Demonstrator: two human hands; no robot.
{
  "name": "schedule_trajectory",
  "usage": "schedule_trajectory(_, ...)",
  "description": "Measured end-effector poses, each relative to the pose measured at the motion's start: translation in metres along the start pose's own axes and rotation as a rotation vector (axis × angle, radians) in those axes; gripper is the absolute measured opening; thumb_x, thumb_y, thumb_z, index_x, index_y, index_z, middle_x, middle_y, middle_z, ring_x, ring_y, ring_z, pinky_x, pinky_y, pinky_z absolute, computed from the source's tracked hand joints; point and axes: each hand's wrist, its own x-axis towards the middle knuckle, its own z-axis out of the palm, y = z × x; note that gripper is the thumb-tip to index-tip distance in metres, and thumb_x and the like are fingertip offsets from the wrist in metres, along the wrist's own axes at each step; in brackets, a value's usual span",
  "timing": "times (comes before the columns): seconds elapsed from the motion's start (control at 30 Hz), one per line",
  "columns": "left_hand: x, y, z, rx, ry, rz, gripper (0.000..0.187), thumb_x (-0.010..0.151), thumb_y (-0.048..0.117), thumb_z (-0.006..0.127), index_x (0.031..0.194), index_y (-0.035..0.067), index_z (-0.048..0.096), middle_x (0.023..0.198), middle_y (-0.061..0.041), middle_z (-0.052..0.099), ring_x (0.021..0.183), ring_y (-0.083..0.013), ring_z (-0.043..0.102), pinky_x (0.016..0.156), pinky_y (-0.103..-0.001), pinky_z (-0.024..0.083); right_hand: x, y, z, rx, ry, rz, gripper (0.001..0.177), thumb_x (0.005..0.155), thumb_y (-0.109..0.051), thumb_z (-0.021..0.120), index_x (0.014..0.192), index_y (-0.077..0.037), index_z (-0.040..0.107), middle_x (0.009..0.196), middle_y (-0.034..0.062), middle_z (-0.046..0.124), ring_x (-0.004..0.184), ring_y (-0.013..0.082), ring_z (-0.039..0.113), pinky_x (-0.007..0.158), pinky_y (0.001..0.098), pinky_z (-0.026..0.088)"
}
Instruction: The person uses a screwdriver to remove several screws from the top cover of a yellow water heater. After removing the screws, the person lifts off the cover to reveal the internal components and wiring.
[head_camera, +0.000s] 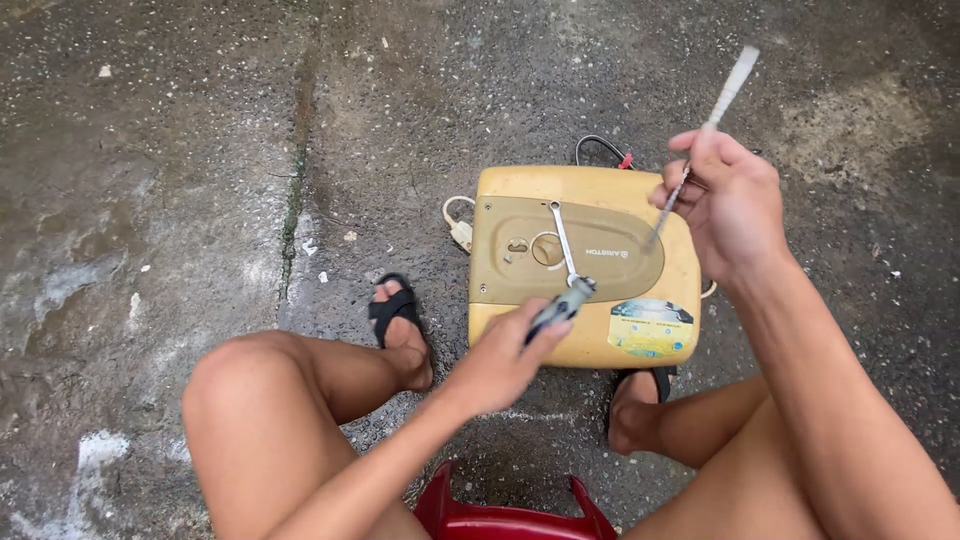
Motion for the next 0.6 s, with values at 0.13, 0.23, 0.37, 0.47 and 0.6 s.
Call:
schedule_trajectory(0.13, 0.009, 0.012, -0.061, 0.302, 0.053, 0.029, 0.039, 0.104, 0.024, 0.055, 0.135, 0.0, 0.058, 0.111, -0.018, 0.07, 0.105, -0.0318, 0.072, 0.087, -0.043, 0.058, -0.019, -0.006, -0.005, -0.461, -0.161, -0.226, 0.011, 0.108, -0.009, 0.063, 0.104, -0.003, 0.071, 0.063, 0.0046, 0.052, 0.052, 0.0116, 0.054, 0.055, 0.0232, 0.049)
schedule_trajectory(0.23, 0.019, -0.003, -0.103, 0.558, 0.224, 0.261, 0.041, 0.101, 0.023, 0.061, 0.135, 0.0, 0.055, 0.11, -0.024, 0.064, 0.108, -0.0452, 0.064, 0.092, -0.055, 0.053, -0.031, -0.003, -0.005, -0.86, -0.239, -0.403, 0.013, 0.098, -0.007, 0.072, 0.106, -0.012, 0.081, 0.059, 0.0057, 0.061, 0.053, 0.0134, 0.05, 0.059, 0.0282, 0.045)
schedule_trajectory(0.37, 0.005, 0.012, -0.118, 0.65, 0.3, 0.149, 0.038, 0.1, 0.025, 0.062, 0.134, 0.009, 0.059, 0.108, -0.014, 0.063, 0.107, -0.035, 0.065, 0.092, -0.05, 0.055, -0.031, 0.011, 0.002, -1.077, -0.299, -0.555, 0.014, 0.096, -0.017, 0.074, 0.108, -0.018, 0.081, 0.069, 0.0044, 0.067, 0.062, 0.0186, 0.058, 0.074, 0.0329, 0.042)
schedule_trajectory(0.47, 0.004, 0.005, -0.106, 0.648, 0.27, 0.139, 0.036, 0.098, 0.023, 0.065, 0.132, 0.01, 0.061, 0.107, -0.014, 0.064, 0.107, -0.0332, 0.066, 0.092, -0.049, 0.056, -0.03, 0.018, 0.005, -1.126, -0.319, -0.619, 0.015, 0.097, -0.019, 0.073, 0.11, -0.019, 0.081, 0.073, 0.0026, 0.068, 0.068, 0.0193, 0.061, 0.079, 0.0332, 0.043)
schedule_trajectory(0.6, 0.002, -0.001, -0.099, 0.769, 0.264, 0.238, 0.038, 0.095, 0.029, 0.068, 0.13, 0.015, 0.06, 0.105, -0.01, 0.06, 0.107, -0.0352, 0.063, 0.086, -0.053, 0.058, -0.035, 0.023, 0.011, -1.151, -0.384, -0.653, 0.015, 0.097, -0.021, 0.071, 0.108, -0.02, 0.081, 0.072, 0.0026, 0.065, 0.073, 0.0221, 0.064, 0.08, 0.0346, 0.045)
